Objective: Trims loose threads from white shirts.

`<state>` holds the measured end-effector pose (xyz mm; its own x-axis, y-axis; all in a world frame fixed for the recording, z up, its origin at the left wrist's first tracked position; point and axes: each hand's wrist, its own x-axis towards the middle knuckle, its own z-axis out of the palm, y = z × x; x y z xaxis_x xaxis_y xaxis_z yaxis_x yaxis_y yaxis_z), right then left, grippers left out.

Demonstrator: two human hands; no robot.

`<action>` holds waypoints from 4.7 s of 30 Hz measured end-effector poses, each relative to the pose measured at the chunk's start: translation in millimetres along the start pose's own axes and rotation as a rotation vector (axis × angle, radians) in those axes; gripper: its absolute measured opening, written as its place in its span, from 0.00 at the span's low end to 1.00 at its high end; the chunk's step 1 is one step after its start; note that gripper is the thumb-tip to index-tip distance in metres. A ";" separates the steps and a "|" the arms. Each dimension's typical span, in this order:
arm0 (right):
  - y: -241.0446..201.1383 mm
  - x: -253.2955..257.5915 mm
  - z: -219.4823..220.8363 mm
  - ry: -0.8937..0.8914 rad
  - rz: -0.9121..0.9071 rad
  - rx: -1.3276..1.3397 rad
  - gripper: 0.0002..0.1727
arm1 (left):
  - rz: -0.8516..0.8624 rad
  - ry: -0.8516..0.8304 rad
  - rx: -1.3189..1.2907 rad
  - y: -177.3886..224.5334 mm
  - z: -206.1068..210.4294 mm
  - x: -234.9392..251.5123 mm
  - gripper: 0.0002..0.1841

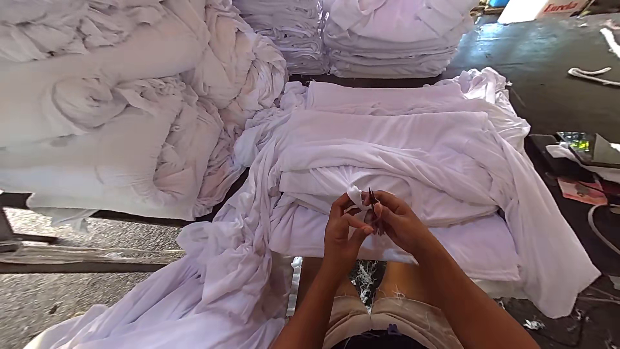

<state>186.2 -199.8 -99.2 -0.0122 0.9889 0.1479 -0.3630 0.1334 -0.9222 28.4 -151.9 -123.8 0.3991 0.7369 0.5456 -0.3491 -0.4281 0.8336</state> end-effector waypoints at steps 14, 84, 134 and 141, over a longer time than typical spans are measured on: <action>10.8 -7.2 3.5 -0.172 0.039 0.212 0.19 | -0.413 0.194 0.084 12.7 5.7 5.9 0.05; 39.8 -37.9 -44.9 0.310 -0.284 -1.396 0.17 | -0.077 -0.089 0.632 -39.4 -4.8 1.5 0.09; 34.5 -6.0 -20.4 0.169 -0.131 -1.235 0.21 | -0.060 -0.052 1.087 -46.7 1.3 -7.5 0.10; 46.4 -17.8 -19.2 0.139 -0.261 -1.383 0.16 | -0.121 0.036 0.797 -21.8 -13.7 -28.9 0.11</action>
<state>187.4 -210.0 -151.4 0.0325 0.9137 0.4050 0.8534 0.1856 -0.4871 12.8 -156.7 -159.0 0.3634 0.8126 0.4556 0.4099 -0.5786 0.7051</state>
